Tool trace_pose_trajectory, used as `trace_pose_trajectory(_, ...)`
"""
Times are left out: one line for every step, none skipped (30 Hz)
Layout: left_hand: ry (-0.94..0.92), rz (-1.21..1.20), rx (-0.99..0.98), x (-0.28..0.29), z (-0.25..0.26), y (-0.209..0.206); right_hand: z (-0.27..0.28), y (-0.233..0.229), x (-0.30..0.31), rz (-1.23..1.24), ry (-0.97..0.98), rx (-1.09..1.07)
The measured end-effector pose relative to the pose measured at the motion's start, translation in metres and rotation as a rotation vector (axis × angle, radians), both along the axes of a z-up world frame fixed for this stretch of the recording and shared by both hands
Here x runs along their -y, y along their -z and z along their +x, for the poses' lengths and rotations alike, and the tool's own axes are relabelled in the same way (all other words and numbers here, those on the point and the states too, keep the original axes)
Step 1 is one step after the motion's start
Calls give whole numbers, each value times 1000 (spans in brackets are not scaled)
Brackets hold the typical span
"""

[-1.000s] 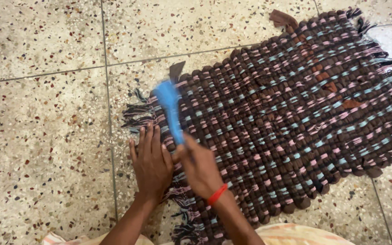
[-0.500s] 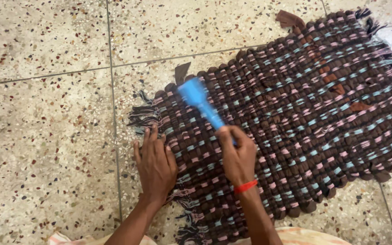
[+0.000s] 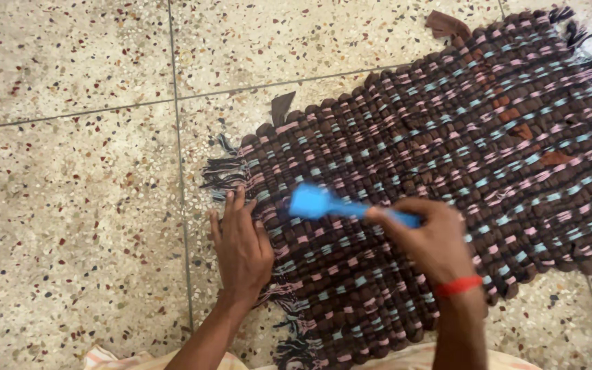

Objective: The person sits on the floor and uses a blue brush to repeatedly scrub a woven mat. The person holds the mat with one hand while brushing with the other, moving across the surface in a repetitive manner.

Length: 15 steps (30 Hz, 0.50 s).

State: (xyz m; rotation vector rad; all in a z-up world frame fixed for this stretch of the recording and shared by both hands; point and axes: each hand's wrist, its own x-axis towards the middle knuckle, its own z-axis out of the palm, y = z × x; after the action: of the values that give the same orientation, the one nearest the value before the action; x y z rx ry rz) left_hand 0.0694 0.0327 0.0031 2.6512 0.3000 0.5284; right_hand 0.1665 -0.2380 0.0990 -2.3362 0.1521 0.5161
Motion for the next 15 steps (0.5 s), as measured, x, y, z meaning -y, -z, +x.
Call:
trace_pose_trajectory(5,-12,18,0,-1,0,-2,1,-14,-49,-113,-125)
trace_pose_trajectory(9,-27,23,-2,-3,0,-3,1,-24,-43,-123,-102)
trace_pose_trajectory(10,-47,28,-2,-4,-1,-5,0,-32,-43,-135,-79)
trace_pose_trajectory(11,-67,33,-1,-5,-1,-5,-1,-35,-43,-147,-56)
trace_pose_trajectory(8,-69,32,-1,-5,-1,-4,-6,-31,-15,-34,-27)
trace_pose_trajectory(5,-70,31,0,-4,-1,-2,-12,-20,13,79,1)
trace_pose_trajectory(7,-72,28,0,-4,-1,-2,-18,-11,41,197,27)
trace_pose_trajectory(6,-67,22,-1,-5,-1,-2,-22,-6,13,199,93)
trace_pose_trajectory(8,-63,19,-1,-5,0,-1,-26,0,-16,203,161)
trace_pose_trajectory(11,-58,17,-1,-5,1,-1,-29,3,-45,206,230)
trace_pose_trajectory(8,-36,17,-2,-4,2,-2,-28,-2,1,171,187)
trace_pose_trajectory(6,-13,17,-2,-3,4,-3,-25,-11,48,136,144)
trace_pose_trajectory(3,9,17,-2,-3,5,-4,-22,-21,93,99,101)
trace_pose_trajectory(4,-13,20,-2,-3,7,-7,-18,-32,30,20,106)
trace_pose_trajectory(2,-33,23,-2,-3,7,-11,-14,-46,-32,-61,110)
